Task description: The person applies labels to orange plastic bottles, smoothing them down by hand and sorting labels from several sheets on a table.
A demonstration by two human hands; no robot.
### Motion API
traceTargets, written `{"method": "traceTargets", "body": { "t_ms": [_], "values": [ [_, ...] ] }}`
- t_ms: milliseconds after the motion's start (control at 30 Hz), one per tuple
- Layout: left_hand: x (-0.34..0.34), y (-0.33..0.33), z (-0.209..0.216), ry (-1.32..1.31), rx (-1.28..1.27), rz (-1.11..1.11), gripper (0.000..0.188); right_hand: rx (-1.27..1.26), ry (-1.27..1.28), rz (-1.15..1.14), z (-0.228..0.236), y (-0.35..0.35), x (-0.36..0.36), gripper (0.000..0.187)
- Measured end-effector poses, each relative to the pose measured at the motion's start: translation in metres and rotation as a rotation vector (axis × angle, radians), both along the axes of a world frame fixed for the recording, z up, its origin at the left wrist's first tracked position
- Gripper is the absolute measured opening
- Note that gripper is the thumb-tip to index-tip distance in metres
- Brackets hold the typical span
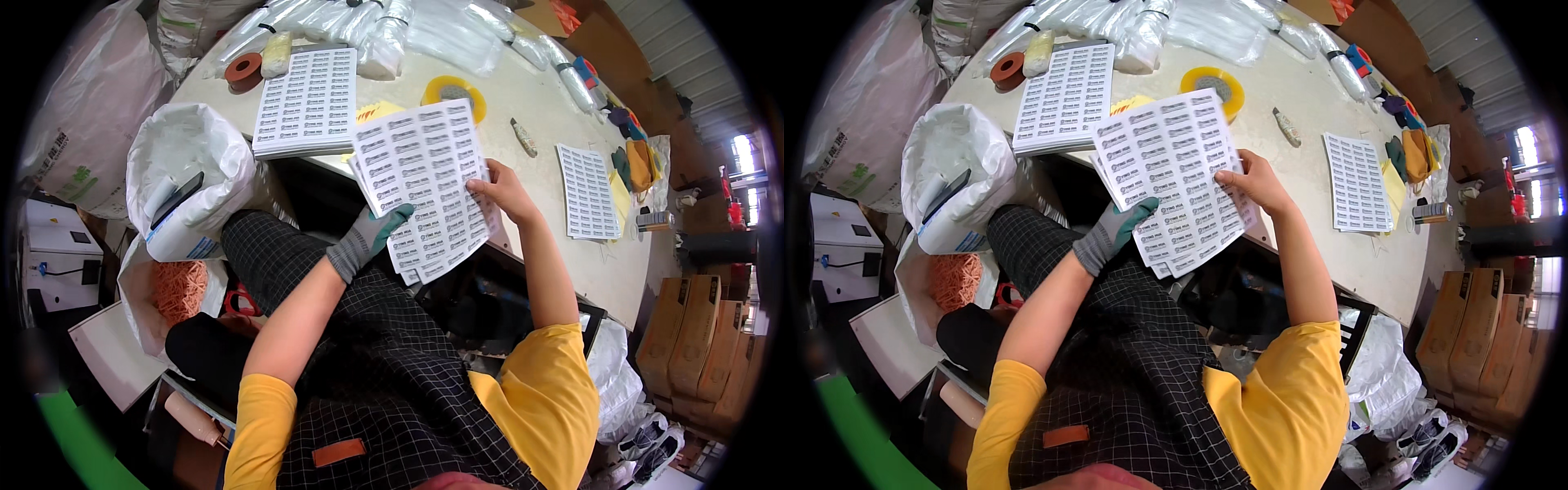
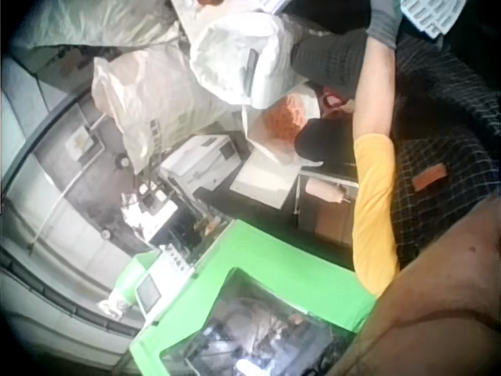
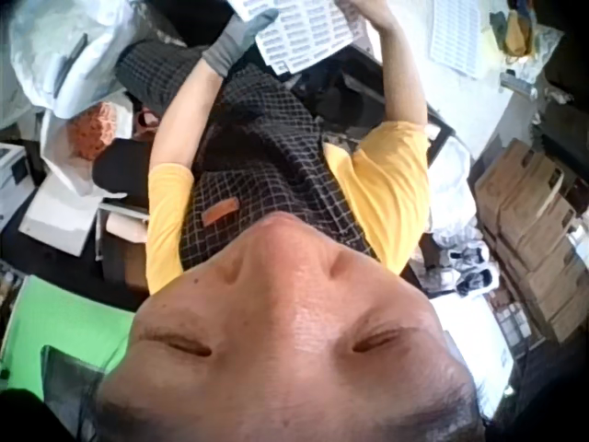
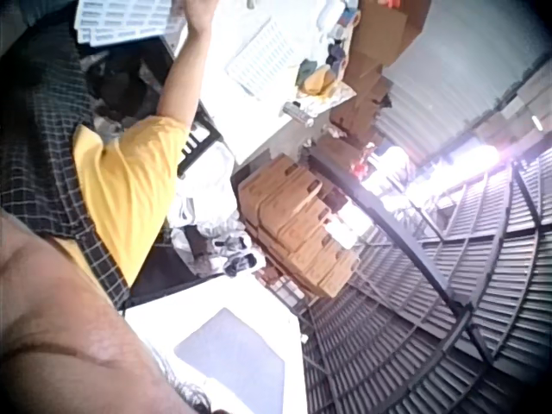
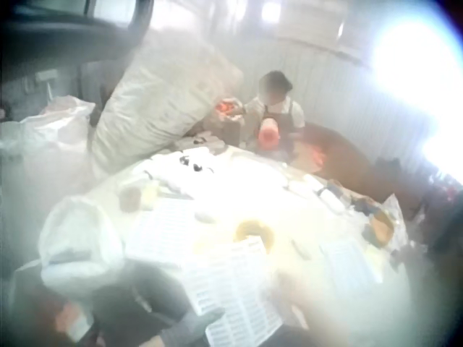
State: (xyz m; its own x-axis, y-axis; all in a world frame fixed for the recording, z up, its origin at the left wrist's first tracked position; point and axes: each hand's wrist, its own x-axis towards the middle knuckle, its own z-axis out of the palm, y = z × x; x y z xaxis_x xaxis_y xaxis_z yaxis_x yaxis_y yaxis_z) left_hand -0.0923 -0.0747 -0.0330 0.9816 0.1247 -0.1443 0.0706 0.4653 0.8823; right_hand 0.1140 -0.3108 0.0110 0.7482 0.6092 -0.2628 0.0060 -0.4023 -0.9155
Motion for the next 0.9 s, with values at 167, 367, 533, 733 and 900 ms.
{"method": "traceTargets", "body": {
  "t_ms": [167,367,533,733,900],
  "values": [
    [0.004,0.034,0.011,0.246,0.097,-0.059,0.046,0.299,0.134,-0.054,0.03,0.01,-0.033,0.041],
    [0.007,0.036,0.049,-0.06,0.233,0.0,0.045,0.488,0.081,-0.206,0.025,-0.011,-0.039,0.034],
    [-0.006,0.042,0.079,-0.07,0.291,0.363,0.034,0.623,0.059,-0.372,0.02,-0.039,-0.036,0.03],
    [-0.03,0.045,0.128,-0.574,0.295,0.298,0.037,0.719,-0.097,-0.475,0.004,-0.052,-0.017,0.034],
    [0.043,0.003,0.099,-0.706,0.992,0.195,0.042,0.798,-0.032,-0.444,0.036,-0.037,-0.029,0.03]
  ]
}}
